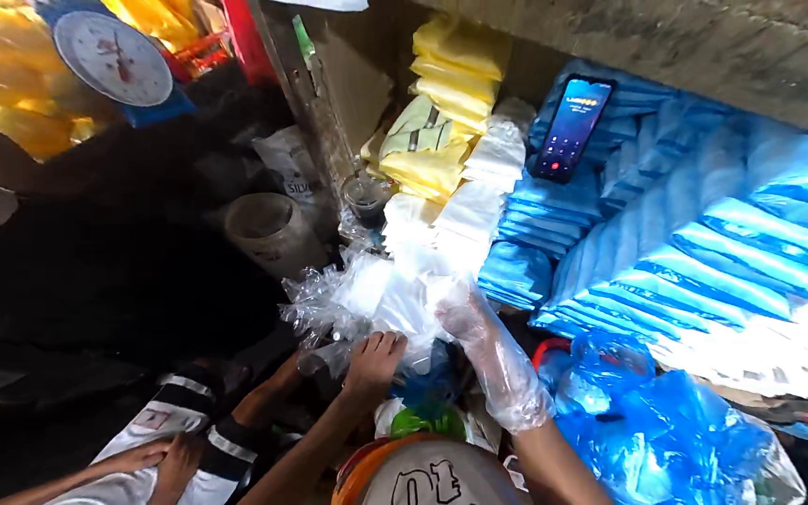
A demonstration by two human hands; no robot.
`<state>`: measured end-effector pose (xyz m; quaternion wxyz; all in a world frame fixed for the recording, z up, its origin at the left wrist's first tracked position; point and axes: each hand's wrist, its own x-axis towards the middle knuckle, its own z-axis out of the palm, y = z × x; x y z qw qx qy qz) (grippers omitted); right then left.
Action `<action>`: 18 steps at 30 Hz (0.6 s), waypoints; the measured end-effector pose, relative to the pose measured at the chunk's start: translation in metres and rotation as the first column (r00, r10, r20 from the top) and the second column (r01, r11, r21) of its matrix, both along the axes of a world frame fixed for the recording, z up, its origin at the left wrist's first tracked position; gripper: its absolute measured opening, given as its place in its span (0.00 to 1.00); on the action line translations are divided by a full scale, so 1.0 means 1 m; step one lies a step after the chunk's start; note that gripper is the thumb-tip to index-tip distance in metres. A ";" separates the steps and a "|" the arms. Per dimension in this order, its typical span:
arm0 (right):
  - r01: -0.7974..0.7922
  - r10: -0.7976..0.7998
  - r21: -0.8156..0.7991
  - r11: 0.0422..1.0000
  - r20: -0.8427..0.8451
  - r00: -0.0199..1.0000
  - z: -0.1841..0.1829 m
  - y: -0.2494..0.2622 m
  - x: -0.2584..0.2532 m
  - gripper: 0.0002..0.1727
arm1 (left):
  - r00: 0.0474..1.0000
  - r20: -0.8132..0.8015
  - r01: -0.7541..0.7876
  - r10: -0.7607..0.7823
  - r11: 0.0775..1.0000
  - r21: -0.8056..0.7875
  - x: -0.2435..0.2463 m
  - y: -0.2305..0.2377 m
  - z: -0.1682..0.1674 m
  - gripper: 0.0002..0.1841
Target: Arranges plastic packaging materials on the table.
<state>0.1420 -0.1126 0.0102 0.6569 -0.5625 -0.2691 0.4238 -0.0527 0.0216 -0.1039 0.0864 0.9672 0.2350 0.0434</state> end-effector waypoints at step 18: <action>-0.056 0.114 -0.177 0.983 0.339 0.934 -0.008 -0.030 -0.038 0.21 | 0.846 0.212 0.031 0.490 0.352 -0.936 0.025 0.021 0.028 0.16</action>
